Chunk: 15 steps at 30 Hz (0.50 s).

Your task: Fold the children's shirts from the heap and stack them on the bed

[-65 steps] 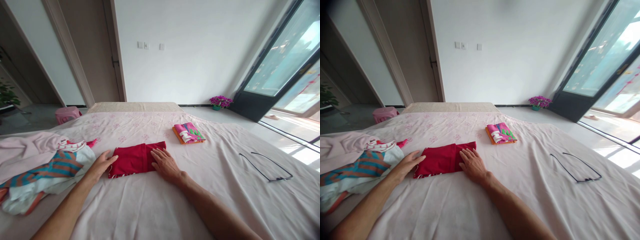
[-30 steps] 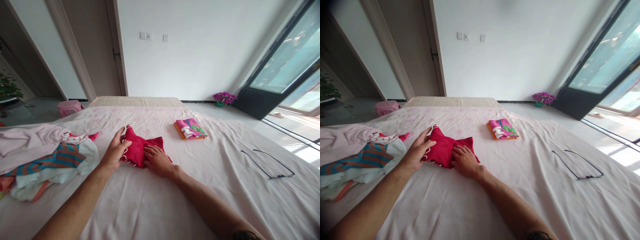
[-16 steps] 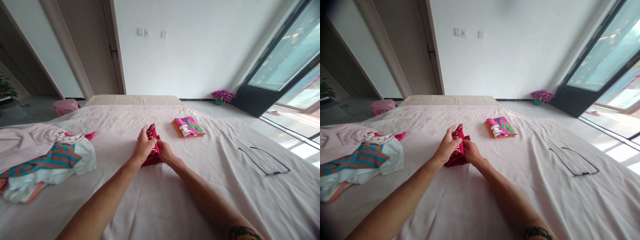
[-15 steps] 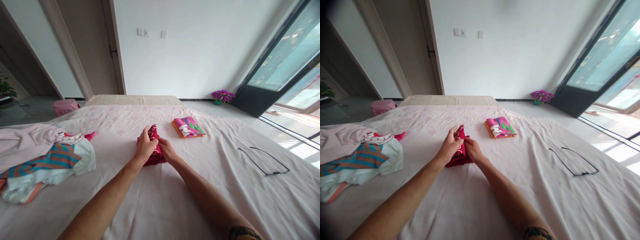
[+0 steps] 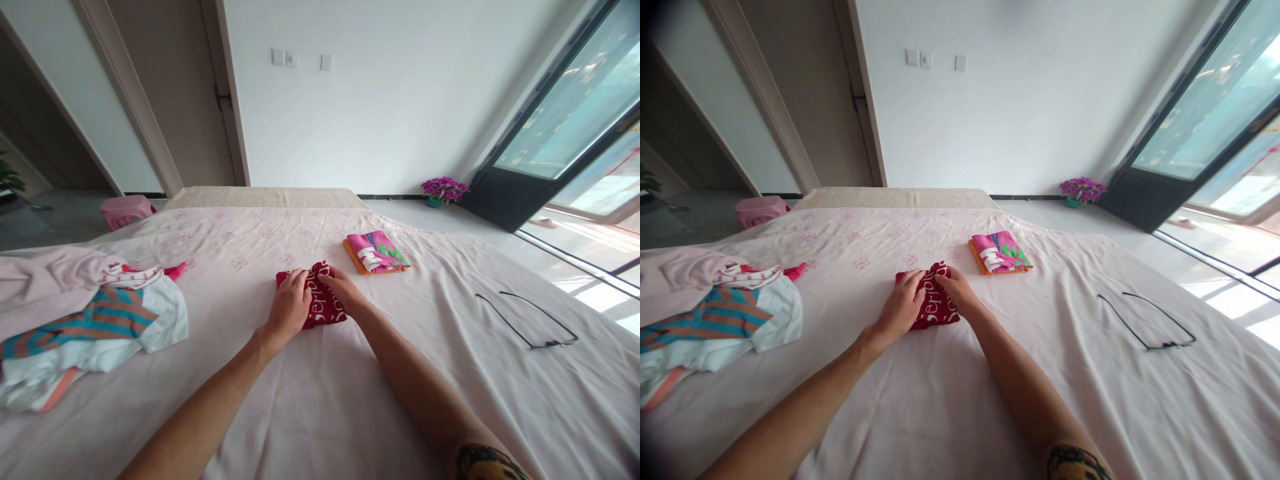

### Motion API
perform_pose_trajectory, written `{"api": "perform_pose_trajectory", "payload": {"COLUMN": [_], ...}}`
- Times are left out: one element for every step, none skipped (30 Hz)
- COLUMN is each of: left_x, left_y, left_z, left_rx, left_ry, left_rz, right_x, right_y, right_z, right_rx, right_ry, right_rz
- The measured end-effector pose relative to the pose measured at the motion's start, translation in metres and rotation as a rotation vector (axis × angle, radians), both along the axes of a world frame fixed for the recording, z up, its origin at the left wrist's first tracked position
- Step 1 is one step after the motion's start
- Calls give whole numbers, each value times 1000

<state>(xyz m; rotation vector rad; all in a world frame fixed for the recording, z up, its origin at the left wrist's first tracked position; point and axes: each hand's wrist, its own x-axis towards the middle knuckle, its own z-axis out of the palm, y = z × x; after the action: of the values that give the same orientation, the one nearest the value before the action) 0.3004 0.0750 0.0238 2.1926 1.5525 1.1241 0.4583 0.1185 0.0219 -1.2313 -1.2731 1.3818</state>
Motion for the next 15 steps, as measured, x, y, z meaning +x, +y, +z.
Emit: {"api": "perform_pose_trajectory", "payload": {"left_x": [2,5,9,12,16,19,22,23,23,23,21,18,14,10,5], "left_y": [-2,-4,-7,-9,-11,-13,-13,-13,-13,-12,-12,-11,-12,-12,-13], "left_z": [-5,-9,-13,-15,-16,-16,-16,-16,-15,-16,-16,-17,-18,-20,-22], "left_rx": [3,0,-2,-2,0,-1,-6,-16,-27,-36,-41,-43,-41,-37,-32], "left_ry": [111,213,299,369,423,461,488,505,513,514,507,495,481,468,459], "left_rz": [2,13,32,52,68,83,96,108,117,119,116,111,109,111,116], "right_x": [4,9,14,18,22,24,25,23,20,15,9,3,-3,-7,-10], "right_y": [4,9,12,15,16,16,14,12,8,4,-2,-7,-12,-17,-22], "right_z": [-3,-7,-10,-12,-14,-14,-12,-10,-6,-2,1,4,5,5,4], "right_rx": [87,173,244,294,329,359,397,448,507,566,616,656,685,704,710], "right_ry": [-131,-274,-409,-527,-623,-701,-764,-813,-846,-867,-880,-894,-917,-955,-1005], "right_rz": [-43,-96,-146,-184,-207,-220,-223,-218,-209,-193,-157,-100,-30,45,113]}}
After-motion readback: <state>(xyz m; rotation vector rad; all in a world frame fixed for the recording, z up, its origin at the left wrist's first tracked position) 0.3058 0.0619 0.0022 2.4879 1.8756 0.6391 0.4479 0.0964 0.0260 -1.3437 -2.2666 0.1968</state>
